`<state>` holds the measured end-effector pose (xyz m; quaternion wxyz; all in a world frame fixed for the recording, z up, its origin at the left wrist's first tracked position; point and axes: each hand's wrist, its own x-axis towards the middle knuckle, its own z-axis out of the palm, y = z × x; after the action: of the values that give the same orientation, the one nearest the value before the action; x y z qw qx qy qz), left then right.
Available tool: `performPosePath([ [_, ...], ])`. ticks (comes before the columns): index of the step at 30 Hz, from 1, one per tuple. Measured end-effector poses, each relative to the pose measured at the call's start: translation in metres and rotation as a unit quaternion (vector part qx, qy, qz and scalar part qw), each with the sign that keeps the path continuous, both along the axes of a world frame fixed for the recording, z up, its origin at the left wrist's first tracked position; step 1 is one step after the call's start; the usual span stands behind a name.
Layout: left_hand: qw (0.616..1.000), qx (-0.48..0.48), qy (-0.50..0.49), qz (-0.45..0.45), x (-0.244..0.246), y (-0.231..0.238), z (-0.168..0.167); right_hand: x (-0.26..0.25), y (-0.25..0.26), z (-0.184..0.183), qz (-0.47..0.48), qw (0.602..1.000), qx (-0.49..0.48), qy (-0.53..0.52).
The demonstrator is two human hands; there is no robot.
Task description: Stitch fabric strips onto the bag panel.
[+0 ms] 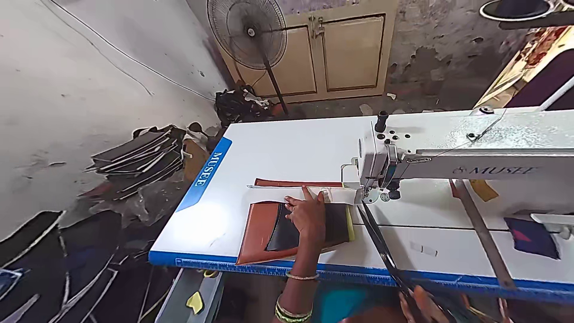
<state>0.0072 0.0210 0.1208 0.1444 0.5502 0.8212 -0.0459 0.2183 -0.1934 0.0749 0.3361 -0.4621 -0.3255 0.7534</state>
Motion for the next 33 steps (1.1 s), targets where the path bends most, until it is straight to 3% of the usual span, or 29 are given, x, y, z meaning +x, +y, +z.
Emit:
performPosePath([
  [7, 1.000, -0.009, 0.010, -0.006, -0.002, -0.001, -0.001, -0.034, 0.058, 0.018, -0.067, 0.996, -0.041, -0.036],
  [12, 0.999, -0.028, 0.001, 0.015, -0.014, -0.009, 0.018, -0.016, 0.035, 0.018, -0.029, 0.995, -0.012, -0.097],
  [17, 0.983, -0.128, 0.066, -0.113, -0.055, -0.021, 0.047, 0.024, -0.019, 0.024, -0.065, 0.987, 0.049, -0.135],
  [19, 0.974, -0.130, 0.070, -0.173, -0.079, -0.021, 0.044, 0.042, -0.025, 0.030, -0.098, 0.976, 0.068, -0.184],
  [22, 0.973, -0.022, -0.024, -0.228, -0.116, -0.018, 0.014, 0.065, -0.014, 0.031, -0.101, 0.904, 0.155, -0.385],
  [27, 0.977, 0.038, -0.052, -0.206, -0.113, -0.037, 0.010, 0.077, 0.029, -0.004, -0.128, 0.671, 0.338, -0.648],
  [31, 0.967, 0.045, -0.213, -0.131, -0.125, -0.047, 0.004, 0.038, 0.018, -0.010, -0.080, 0.563, 0.491, -0.660],
  [32, 0.959, 0.065, -0.254, -0.107, -0.129, -0.051, -0.006, 0.021, 0.005, -0.013, -0.045, 0.562, 0.552, -0.614],
  [33, 0.949, 0.084, -0.293, -0.078, -0.132, -0.055, -0.015, 0.006, -0.007, -0.017, 0.026, 0.594, 0.600, -0.536],
])
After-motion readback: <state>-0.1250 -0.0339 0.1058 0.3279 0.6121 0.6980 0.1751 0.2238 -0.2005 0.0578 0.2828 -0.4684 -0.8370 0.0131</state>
